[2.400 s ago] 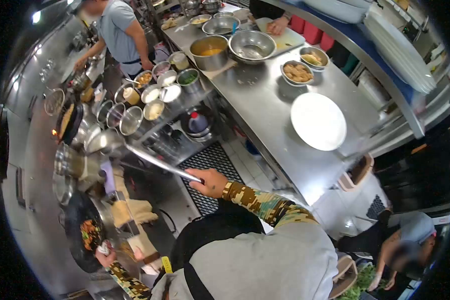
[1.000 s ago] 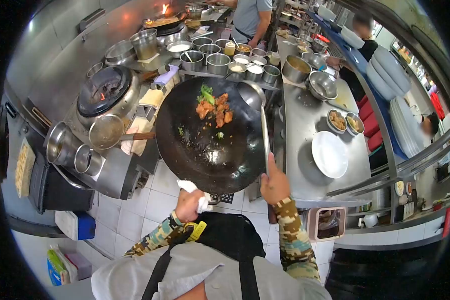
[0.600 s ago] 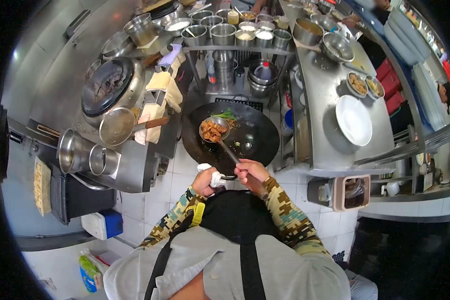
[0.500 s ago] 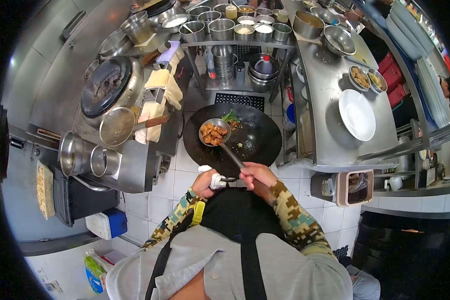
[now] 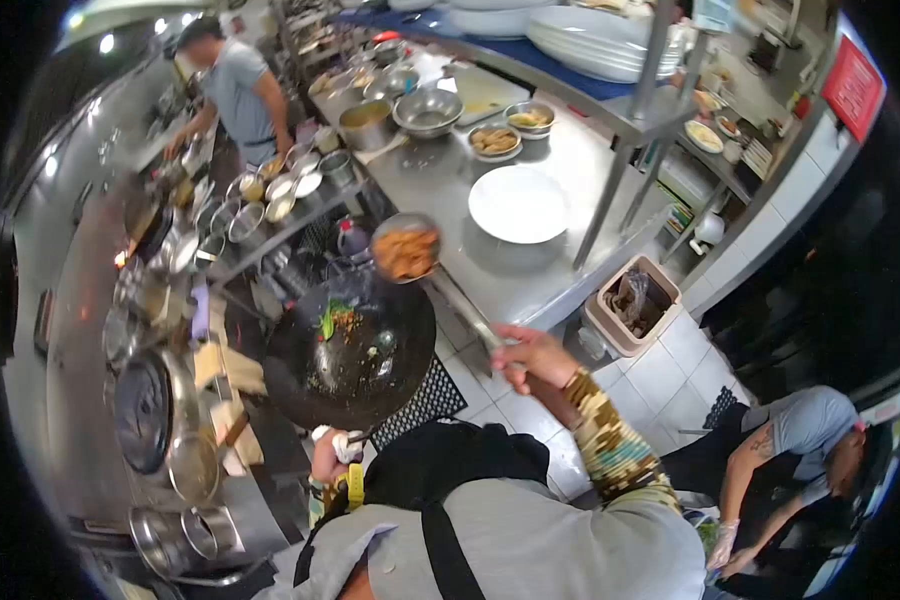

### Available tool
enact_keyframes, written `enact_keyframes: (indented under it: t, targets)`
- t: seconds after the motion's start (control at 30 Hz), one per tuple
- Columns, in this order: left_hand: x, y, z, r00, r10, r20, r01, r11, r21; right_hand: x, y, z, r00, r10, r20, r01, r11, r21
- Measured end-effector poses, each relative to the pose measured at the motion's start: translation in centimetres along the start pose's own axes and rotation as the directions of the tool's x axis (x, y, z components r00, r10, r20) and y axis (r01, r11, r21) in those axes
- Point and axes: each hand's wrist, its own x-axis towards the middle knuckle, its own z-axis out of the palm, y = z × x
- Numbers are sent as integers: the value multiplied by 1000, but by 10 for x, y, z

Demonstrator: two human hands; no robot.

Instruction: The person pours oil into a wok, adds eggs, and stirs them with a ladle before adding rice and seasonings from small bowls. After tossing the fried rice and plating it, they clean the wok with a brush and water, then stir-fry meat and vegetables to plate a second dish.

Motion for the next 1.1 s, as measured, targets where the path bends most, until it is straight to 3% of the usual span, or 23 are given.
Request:
enact_keyframes:
  t: [0.03,0.1,0.17,0.23,0.3,0.37,0.43,0.47,0.57,0.6,0.63,0.7,0.73,0.83,0.87,0.97,1.03,1.1]
  targets:
    - [-3,3,6,994,-100,-42,87,964,-253,4,-7,-22,997,-79,-17,78,995,-68]
    - [0,8,10,996,-69,-62,51,964,-261,5,-12,-42,951,-255,-177,208,947,-245]
    - [2,17,20,998,-63,-26,54,959,-278,18,-18,-66,909,-315,-273,191,896,-400]
    - [3,26,31,982,-72,-174,29,972,-234,25,-17,-85,895,-328,-303,192,895,-403]
    - [1,31,26,998,-39,-39,29,973,-229,26,-13,-97,883,-334,-330,191,898,-397]
    - [-3,35,44,998,35,-43,-42,979,-199,17,-10,-97,877,-330,-350,181,901,-395]
    - [6,36,47,1000,-7,-26,2,982,-191,21,0,-109,860,-395,-323,207,848,-488]
    - [6,36,60,995,17,-97,-33,986,-162,22,4,-113,850,-430,-303,223,816,-533]
    - [-6,48,109,983,60,-171,-82,989,-127,14,9,-112,827,-436,-354,100,734,-672]
    - [2,42,99,980,72,-187,-99,985,-140,27,27,-130,770,-558,-309,78,563,-822]
    - [1,44,102,985,84,-149,-113,974,-195,26,31,-132,752,-598,-276,56,476,-878]
    - [2,43,113,975,137,-174,-152,986,-72,24,41,-133,723,-662,-196,4,287,-958]
    - [2,46,121,978,86,-192,-113,984,-137,30,52,-144,740,-645,-188,37,319,-947]
    - [1,42,133,965,164,-205,-202,962,-184,41,79,-160,693,-715,-95,206,322,-924]
    - [0,44,134,971,140,-194,-173,972,-162,43,84,-161,651,-753,-95,188,281,-941]
    - [-3,46,144,945,110,-307,-171,969,-179,39,90,-158,651,-743,-158,6,214,-977]
    - [0,37,134,910,350,-224,-317,933,172,40,92,-154,624,-764,-164,1,211,-978]
    - [-1,39,132,944,195,-267,-223,972,-79,39,91,-150,603,-782,-154,6,198,-980]
